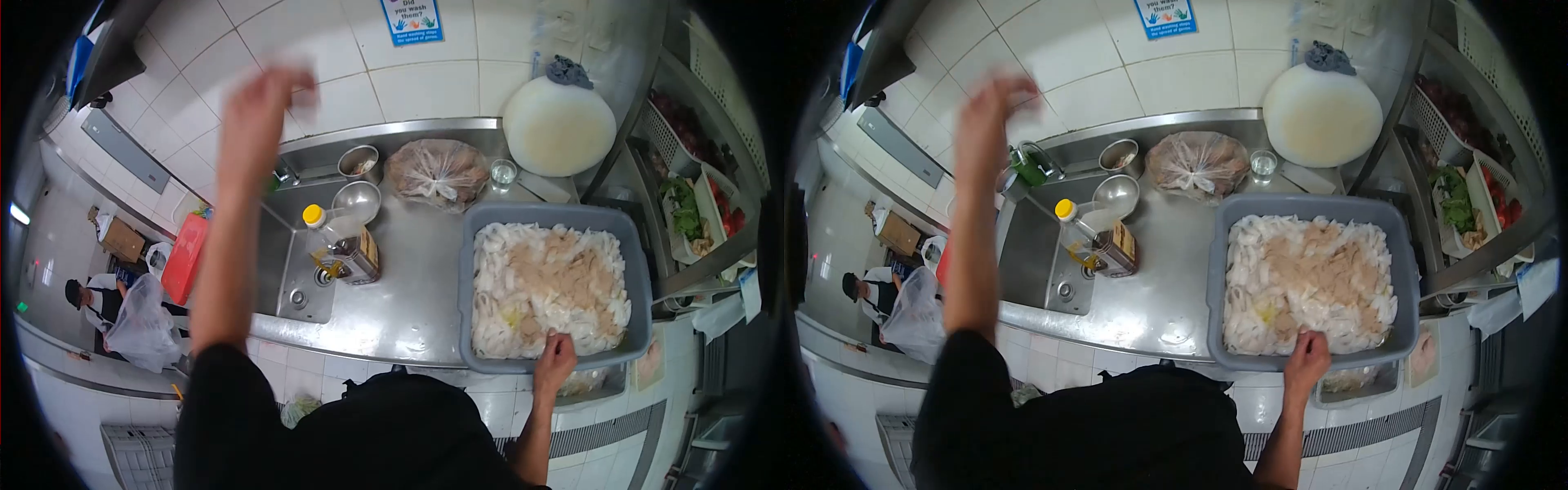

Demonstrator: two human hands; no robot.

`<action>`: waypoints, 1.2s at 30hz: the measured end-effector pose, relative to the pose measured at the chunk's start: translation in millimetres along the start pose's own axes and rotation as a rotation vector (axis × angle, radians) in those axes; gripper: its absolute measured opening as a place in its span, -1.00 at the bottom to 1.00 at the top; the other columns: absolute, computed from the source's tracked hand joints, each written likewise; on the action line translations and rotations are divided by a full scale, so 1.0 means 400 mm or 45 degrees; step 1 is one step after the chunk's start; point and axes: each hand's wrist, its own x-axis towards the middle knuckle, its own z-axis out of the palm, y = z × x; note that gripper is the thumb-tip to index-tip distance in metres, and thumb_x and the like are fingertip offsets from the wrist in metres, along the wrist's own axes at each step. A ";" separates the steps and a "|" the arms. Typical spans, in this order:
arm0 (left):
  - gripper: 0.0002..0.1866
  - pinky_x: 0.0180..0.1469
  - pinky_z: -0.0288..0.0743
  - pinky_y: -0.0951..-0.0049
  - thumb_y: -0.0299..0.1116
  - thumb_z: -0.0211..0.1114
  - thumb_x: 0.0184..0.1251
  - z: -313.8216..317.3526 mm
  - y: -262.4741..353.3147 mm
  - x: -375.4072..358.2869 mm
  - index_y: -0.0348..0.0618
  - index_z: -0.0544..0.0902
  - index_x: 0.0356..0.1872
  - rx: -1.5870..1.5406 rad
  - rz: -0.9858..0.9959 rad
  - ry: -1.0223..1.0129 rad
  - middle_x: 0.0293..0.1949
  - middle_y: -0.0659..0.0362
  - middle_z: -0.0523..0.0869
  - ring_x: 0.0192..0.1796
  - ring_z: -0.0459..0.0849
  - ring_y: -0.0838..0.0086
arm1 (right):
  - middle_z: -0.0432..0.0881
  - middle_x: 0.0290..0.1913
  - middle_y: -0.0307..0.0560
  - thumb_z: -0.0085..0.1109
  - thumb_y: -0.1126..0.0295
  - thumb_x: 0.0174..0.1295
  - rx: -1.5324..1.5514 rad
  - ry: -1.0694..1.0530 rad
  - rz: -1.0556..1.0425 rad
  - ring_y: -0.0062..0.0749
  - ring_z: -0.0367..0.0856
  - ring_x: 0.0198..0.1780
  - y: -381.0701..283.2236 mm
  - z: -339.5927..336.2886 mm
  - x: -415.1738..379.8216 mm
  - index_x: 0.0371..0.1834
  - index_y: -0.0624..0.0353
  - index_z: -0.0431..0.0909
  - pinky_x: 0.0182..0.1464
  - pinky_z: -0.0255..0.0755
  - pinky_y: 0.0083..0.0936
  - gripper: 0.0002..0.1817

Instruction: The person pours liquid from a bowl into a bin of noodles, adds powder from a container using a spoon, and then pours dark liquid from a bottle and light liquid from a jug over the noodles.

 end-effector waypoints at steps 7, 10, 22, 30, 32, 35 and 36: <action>-0.55 -0.25 0.48 0.41 -0.06 0.16 0.42 0.052 -0.659 -0.619 -0.39 0.59 -0.16 0.221 -0.724 -0.180 -0.35 0.09 0.69 -0.31 0.62 0.46 | 0.60 -0.27 -0.19 0.12 0.48 0.34 0.494 -0.010 -0.076 -0.58 0.49 -0.32 -0.239 0.091 -0.015 -0.09 0.26 0.59 -0.27 0.38 -0.61 -0.85; -0.54 -0.23 0.43 0.41 -0.04 0.03 0.52 0.114 -0.724 -0.637 -0.35 0.55 -0.13 -0.206 -0.442 0.141 -0.39 0.13 0.64 -0.33 0.58 0.44 | 0.60 -0.24 -0.06 0.23 0.42 0.27 0.438 -0.350 -0.510 -0.40 0.58 -0.35 -0.479 0.250 -0.038 -0.10 0.20 0.62 -0.32 0.46 -0.52 -0.82; -0.59 -0.43 0.28 0.47 -0.14 0.06 0.51 0.067 -0.694 -0.614 -0.21 0.45 -0.53 -0.436 -0.663 -0.019 -0.59 0.33 0.41 -0.50 0.33 0.65 | 0.67 -0.36 0.06 0.11 -0.08 0.28 -0.209 -0.549 -0.758 0.04 0.65 -0.24 -0.778 0.518 -0.093 -0.17 0.15 0.64 -0.18 0.51 -0.15 -0.53; -0.56 -0.49 0.16 0.46 -0.21 0.19 0.43 0.033 -0.646 -0.578 -0.27 0.40 -0.61 -0.335 -0.434 -0.384 -0.68 0.31 0.29 -0.53 0.22 0.63 | 0.67 -0.27 0.09 0.20 0.04 0.24 0.184 -0.812 -0.981 0.06 0.63 -0.22 -0.672 0.417 -0.091 -0.09 0.20 0.63 -0.12 0.50 -0.18 -0.57; -0.55 -0.50 0.16 0.45 -0.20 0.21 0.42 0.038 -0.637 -0.565 -0.28 0.39 -0.62 -0.322 -0.410 -0.423 -0.69 0.29 0.28 -0.53 0.21 0.62 | 0.66 -0.16 0.07 0.25 0.09 0.21 0.198 -0.914 -0.752 0.03 0.62 -0.16 -0.694 0.365 -0.087 -0.05 0.18 0.62 -0.09 0.49 -0.21 -0.59; -0.53 -0.50 0.17 0.43 -0.15 0.24 0.41 0.050 -0.634 -0.565 -0.30 0.41 -0.61 -0.342 -0.401 -0.459 -0.70 0.25 0.31 -0.54 0.23 0.61 | 0.62 -0.02 0.07 0.30 0.21 0.15 -0.051 -1.018 -0.387 0.03 0.62 -0.10 -0.722 0.360 -0.076 -0.01 0.17 0.61 -0.02 0.48 -0.22 -0.61; -0.53 -0.51 0.18 0.43 -0.15 0.24 0.40 0.052 -0.624 -0.565 -0.30 0.41 -0.61 -0.316 -0.397 -0.479 -0.70 0.24 0.33 -0.54 0.23 0.62 | 0.60 0.02 0.09 0.31 0.27 0.12 -0.307 -1.024 -0.261 0.06 0.62 -0.09 -0.726 0.363 -0.072 -0.01 0.18 0.62 0.02 0.47 -0.19 -0.62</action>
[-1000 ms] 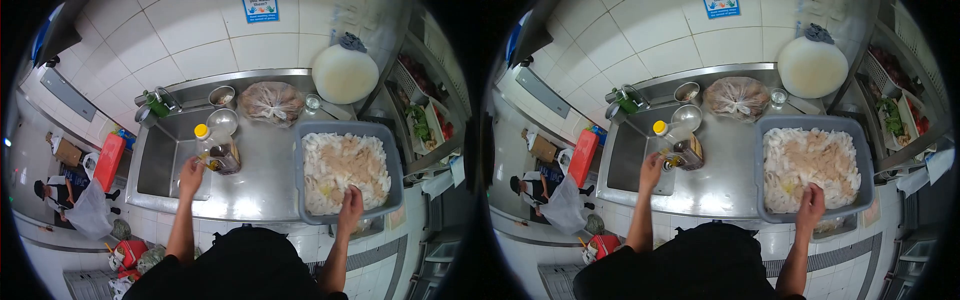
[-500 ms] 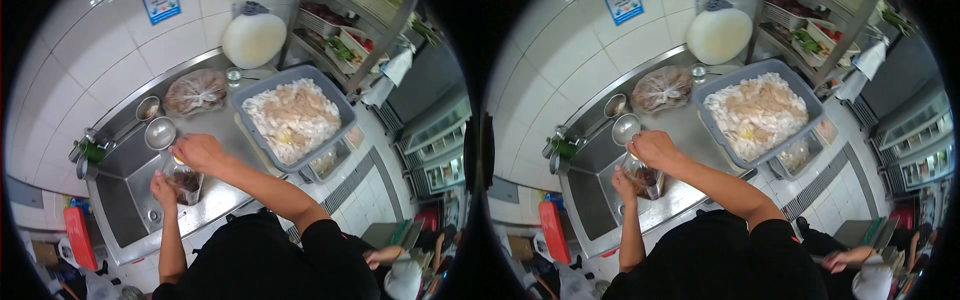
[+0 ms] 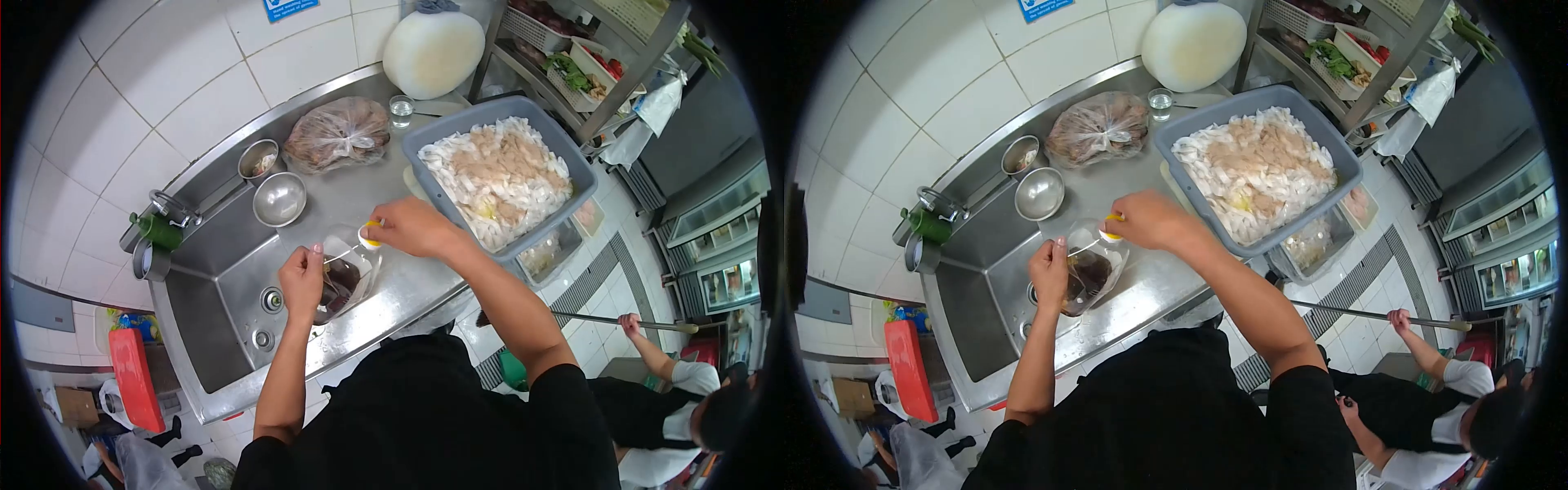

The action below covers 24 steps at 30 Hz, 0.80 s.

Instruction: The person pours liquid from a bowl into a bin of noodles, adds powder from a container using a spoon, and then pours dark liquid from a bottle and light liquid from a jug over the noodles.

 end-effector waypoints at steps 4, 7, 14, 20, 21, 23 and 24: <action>-0.54 -0.50 0.20 0.43 -0.15 0.27 0.38 0.006 -0.005 0.001 -0.30 0.43 -0.59 -0.017 -0.024 -0.045 -0.70 0.22 0.37 -0.54 0.25 0.62 | 0.64 -0.05 0.07 0.29 0.32 0.08 0.234 0.094 -0.542 0.06 0.61 -0.06 0.035 0.000 -0.014 -0.03 0.17 0.62 0.03 0.47 -0.19 -0.64; -0.55 -0.51 0.20 0.42 -0.16 0.25 0.40 0.014 0.002 -0.006 -0.30 0.43 -0.59 -0.008 -0.022 -0.049 -0.70 0.23 0.35 -0.55 0.24 0.61 | 0.65 -0.08 0.05 0.26 0.37 0.04 0.060 0.020 -0.213 0.04 0.59 -0.02 0.034 -0.004 -0.023 -0.04 0.15 0.62 0.04 0.46 -0.19 -0.64; -0.59 -0.41 0.22 0.41 -0.22 0.14 0.46 -0.031 -0.047 0.005 -0.31 0.38 -0.55 -0.044 -0.025 -0.046 -0.62 0.25 0.30 -0.48 0.24 0.56 | 0.63 -0.19 -0.09 0.24 0.41 0.12 0.255 0.282 -0.459 -0.33 0.59 -0.28 0.083 -0.013 -0.138 -0.02 0.16 0.59 -0.14 0.50 -0.46 -0.68; -0.54 -0.48 0.16 0.49 -0.08 0.07 0.52 -0.072 -0.029 0.014 -0.15 0.40 -0.57 -0.082 -0.200 -0.090 -0.60 0.38 0.34 -0.51 0.28 0.65 | 0.58 -0.32 -0.21 0.14 0.35 0.21 1.137 0.119 0.077 -0.55 0.49 -0.37 0.316 0.174 -0.396 -0.15 0.23 0.59 -0.30 0.43 -0.55 -0.78; -0.54 -0.49 0.13 0.51 -0.06 0.07 0.52 -0.086 -0.040 0.025 -0.11 0.39 -0.59 -0.099 -0.242 -0.094 -0.61 0.40 0.33 -0.52 0.27 0.67 | 0.56 -0.35 -0.25 0.10 0.31 0.26 1.421 0.143 0.201 -0.59 0.48 -0.38 0.380 0.216 -0.453 -0.19 0.27 0.58 -0.32 0.42 -0.59 -0.76; -0.53 -0.52 0.05 0.57 0.00 0.09 0.51 -0.113 -0.023 0.039 0.02 0.34 -0.62 -0.118 -0.185 -0.150 -0.62 0.44 0.29 -0.56 0.19 0.72 | 0.53 -0.40 -0.28 -0.03 0.25 0.30 1.449 0.277 0.466 -0.60 0.46 -0.42 0.536 0.329 -0.591 -0.27 0.26 0.57 -0.38 0.36 -0.60 -0.71; -0.53 -0.53 0.06 0.59 0.02 0.09 0.50 -0.113 0.007 0.042 0.02 0.36 -0.61 -0.112 -0.229 -0.125 -0.63 0.45 0.30 -0.56 0.22 0.74 | 0.52 -0.42 -0.25 -0.05 0.22 0.29 1.336 0.219 0.670 -0.57 0.46 -0.44 0.622 0.405 -0.671 -0.32 0.22 0.58 -0.40 0.33 -0.58 -0.70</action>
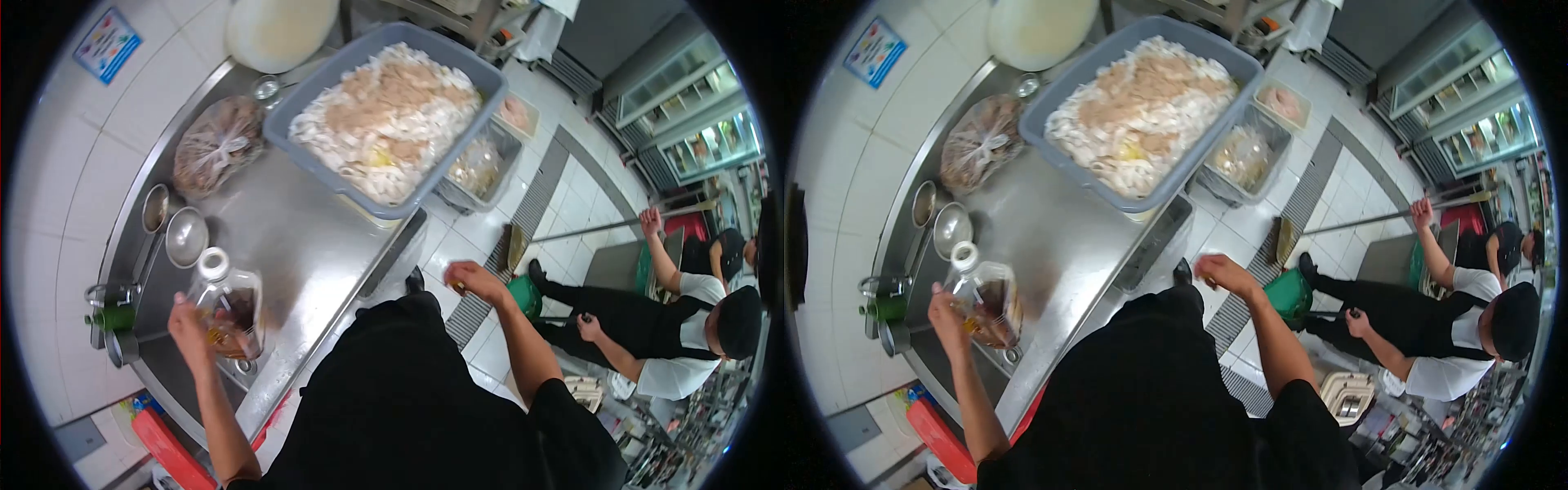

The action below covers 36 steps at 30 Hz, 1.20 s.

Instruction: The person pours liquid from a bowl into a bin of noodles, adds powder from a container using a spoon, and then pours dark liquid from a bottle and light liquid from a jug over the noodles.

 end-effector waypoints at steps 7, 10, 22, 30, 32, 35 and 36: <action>-0.51 -0.55 0.00 0.59 0.06 0.10 0.49 0.053 0.137 0.053 0.00 0.38 -0.61 0.013 0.013 -0.055 -0.64 0.45 0.30 -0.59 0.20 0.74 | 0.63 -0.02 -0.17 0.30 0.31 0.07 -0.074 -0.737 1.041 -0.17 0.62 -0.05 0.733 0.038 -0.244 0.14 -0.01 0.55 0.07 0.55 -0.18 -0.51; -0.51 -0.54 -0.06 0.56 0.06 0.08 0.49 0.113 0.225 0.070 -0.03 0.42 -0.60 0.223 -0.024 -0.060 -0.65 0.45 0.29 -0.59 0.16 0.74 | 0.64 -0.03 -0.17 0.32 0.32 0.05 -0.102 -0.723 1.008 -0.18 0.62 -0.06 0.757 0.054 -0.277 0.15 -0.02 0.55 0.05 0.56 -0.16 -0.49; -0.35 -0.29 0.42 0.23 0.18 0.11 0.37 0.407 0.410 0.191 -0.35 0.57 -0.50 1.062 0.289 -0.133 -0.58 -0.01 0.57 -0.47 0.53 0.26 | 0.66 -0.09 -0.16 0.40 0.34 -0.04 -0.115 -0.545 0.928 -0.19 0.65 -0.11 0.850 -0.110 -0.443 0.17 -0.08 0.56 -0.05 0.58 -0.07 -0.41; -0.31 -0.11 0.56 0.02 0.25 0.06 0.31 0.541 0.491 0.234 -0.33 0.71 -0.36 1.600 0.396 -0.157 -0.37 -0.25 0.71 -0.21 0.71 -0.10 | 0.61 -0.37 -0.19 0.31 0.36 0.11 0.035 -0.086 0.912 -0.38 0.58 -0.49 0.879 -0.344 -0.237 -0.02 0.04 0.61 -0.51 0.54 -0.39 -0.68; -0.33 -0.11 0.55 0.01 0.24 0.07 0.31 0.560 0.492 0.257 -0.31 0.72 -0.34 1.693 0.453 -0.143 -0.35 -0.24 0.71 -0.21 0.71 -0.10 | 0.55 -0.52 -0.21 0.33 0.29 0.18 0.089 0.146 0.618 -0.48 0.47 -0.63 0.838 -0.409 -0.141 -0.22 0.17 0.63 -0.63 0.45 -0.45 -0.79; -0.35 -0.09 0.56 0.03 0.22 0.10 0.30 0.591 0.516 0.270 -0.31 0.73 -0.34 1.718 0.448 -0.160 -0.33 -0.23 0.72 -0.18 0.71 -0.07 | 0.51 -0.60 -0.27 0.22 0.35 0.23 -0.184 0.222 -0.151 -0.61 0.43 -0.66 0.822 -0.488 0.015 -0.24 0.22 0.62 -0.66 0.41 -0.57 -0.83; -0.35 -0.08 0.56 0.05 0.21 0.11 0.30 0.601 0.524 0.272 -0.31 0.73 -0.34 1.711 0.458 -0.171 -0.32 -0.22 0.72 -0.17 0.71 -0.06 | 0.51 -0.60 -0.28 0.20 0.33 0.25 0.183 0.440 0.476 -0.62 0.43 -0.66 0.583 -0.469 0.000 -0.24 0.22 0.62 -0.66 0.41 -0.61 -0.82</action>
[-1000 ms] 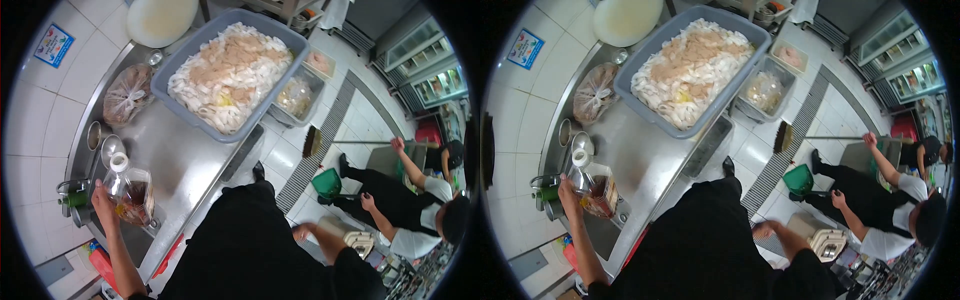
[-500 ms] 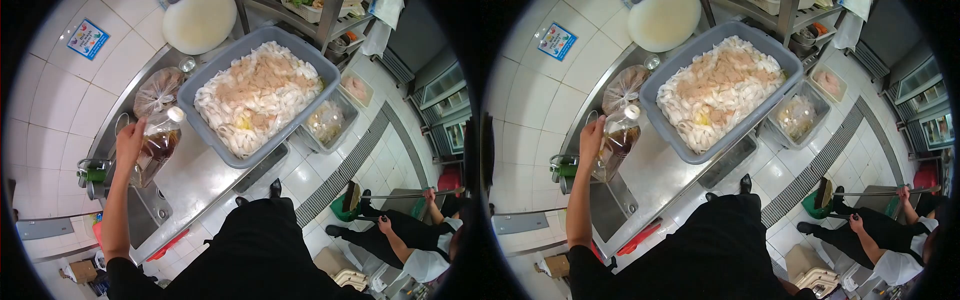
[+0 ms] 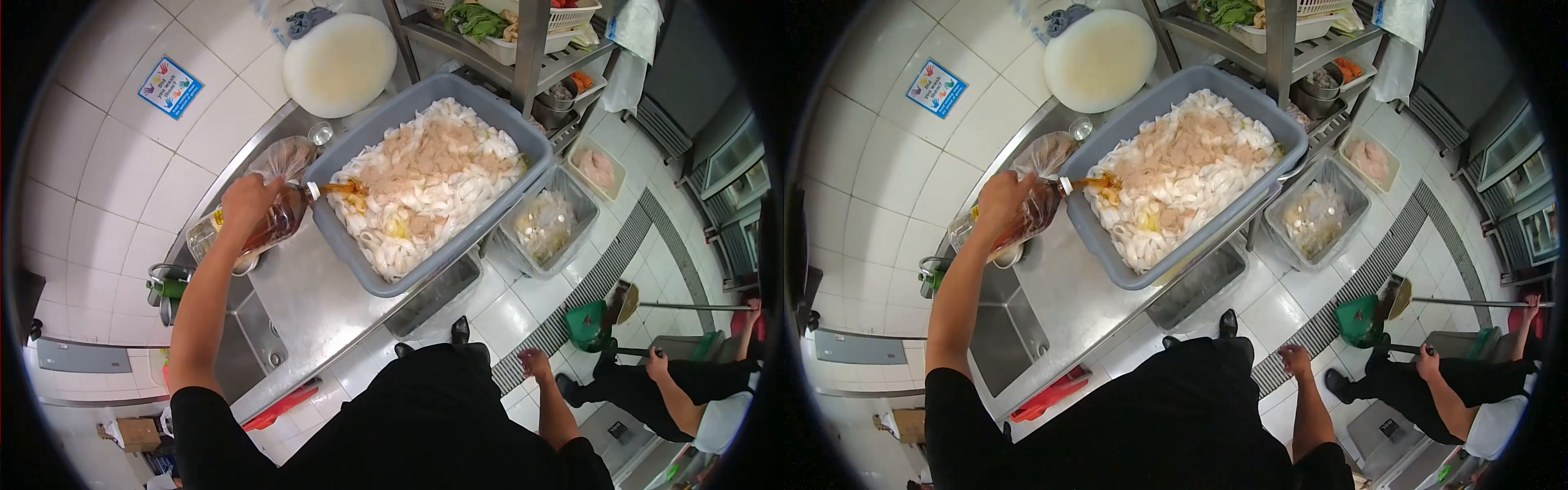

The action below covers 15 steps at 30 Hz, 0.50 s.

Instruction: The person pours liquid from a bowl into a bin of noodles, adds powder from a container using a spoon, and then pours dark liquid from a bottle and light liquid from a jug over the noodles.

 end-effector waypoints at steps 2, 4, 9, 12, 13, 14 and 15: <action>-0.36 -0.08 0.56 0.06 0.21 0.12 0.29 -0.009 0.026 0.012 -0.31 0.73 -0.34 0.007 0.030 0.014 -0.32 -0.21 0.72 -0.16 0.71 -0.05 | 0.48 -0.62 -0.29 0.22 0.34 0.23 0.023 0.019 -0.041 -0.63 0.42 -0.67 -0.111 0.012 -0.005 -0.25 0.20 0.63 -0.66 0.42 -0.61 -0.84; -0.37 -0.08 0.56 0.07 0.20 0.12 0.29 -0.021 0.058 0.015 -0.31 0.73 -0.34 0.015 0.061 0.022 -0.32 -0.20 0.72 -0.16 0.71 -0.04 | 0.46 -0.62 -0.29 0.23 0.34 0.20 0.144 0.060 -0.083 -0.64 0.41 -0.67 -0.157 0.019 0.009 -0.27 0.18 0.62 -0.66 0.43 -0.61 -0.85; -0.37 -0.10 0.56 0.07 0.19 0.15 0.28 -0.050 0.158 0.005 -0.32 0.72 -0.34 0.052 0.179 -0.036 -0.34 -0.19 0.72 -0.20 0.71 -0.02 | 0.47 -0.58 -0.28 0.25 0.34 0.17 0.176 0.059 -0.020 -0.60 0.43 -0.64 -0.129 0.027 0.026 -0.27 0.15 0.62 -0.64 0.40 -0.61 -0.85; -0.39 -0.11 0.56 0.07 0.18 0.16 0.28 -0.072 0.223 0.008 -0.32 0.73 -0.34 0.108 0.198 -0.130 -0.33 -0.18 0.72 -0.21 0.71 -0.01 | 0.47 -0.56 -0.26 0.28 0.34 0.14 0.180 0.050 0.016 -0.56 0.41 -0.63 -0.019 0.023 0.045 -0.26 0.16 0.62 -0.62 0.41 -0.53 -0.83; -0.39 -0.11 0.56 0.07 0.18 0.16 0.28 -0.073 0.243 0.012 -0.32 0.73 -0.34 0.111 0.203 -0.127 -0.33 -0.18 0.72 -0.21 0.71 -0.01 | 0.47 -0.56 -0.26 0.28 0.34 0.14 0.187 0.050 0.015 -0.56 0.41 -0.63 0.005 0.022 0.034 -0.26 0.16 0.62 -0.62 0.41 -0.53 -0.83; -0.40 -0.12 0.57 0.08 0.17 0.16 0.27 -0.074 0.263 0.020 -0.31 0.73 -0.35 0.091 0.237 -0.133 -0.32 -0.17 0.73 -0.20 0.71 -0.01 | 0.47 -0.56 -0.25 0.29 0.34 0.13 0.205 0.050 0.087 -0.54 0.40 -0.63 0.029 0.021 0.024 -0.26 0.16 0.62 -0.61 0.41 -0.50 -0.82; -0.41 -0.12 0.57 0.08 0.16 0.17 0.27 -0.075 0.281 0.031 -0.31 0.73 -0.35 0.071 0.273 -0.138 -0.31 -0.16 0.73 -0.20 0.71 -0.01 | 0.47 -0.56 -0.25 0.30 0.34 0.12 0.224 0.051 0.159 -0.52 0.40 -0.63 0.047 0.022 0.016 -0.25 0.16 0.62 -0.60 0.42 -0.48 -0.82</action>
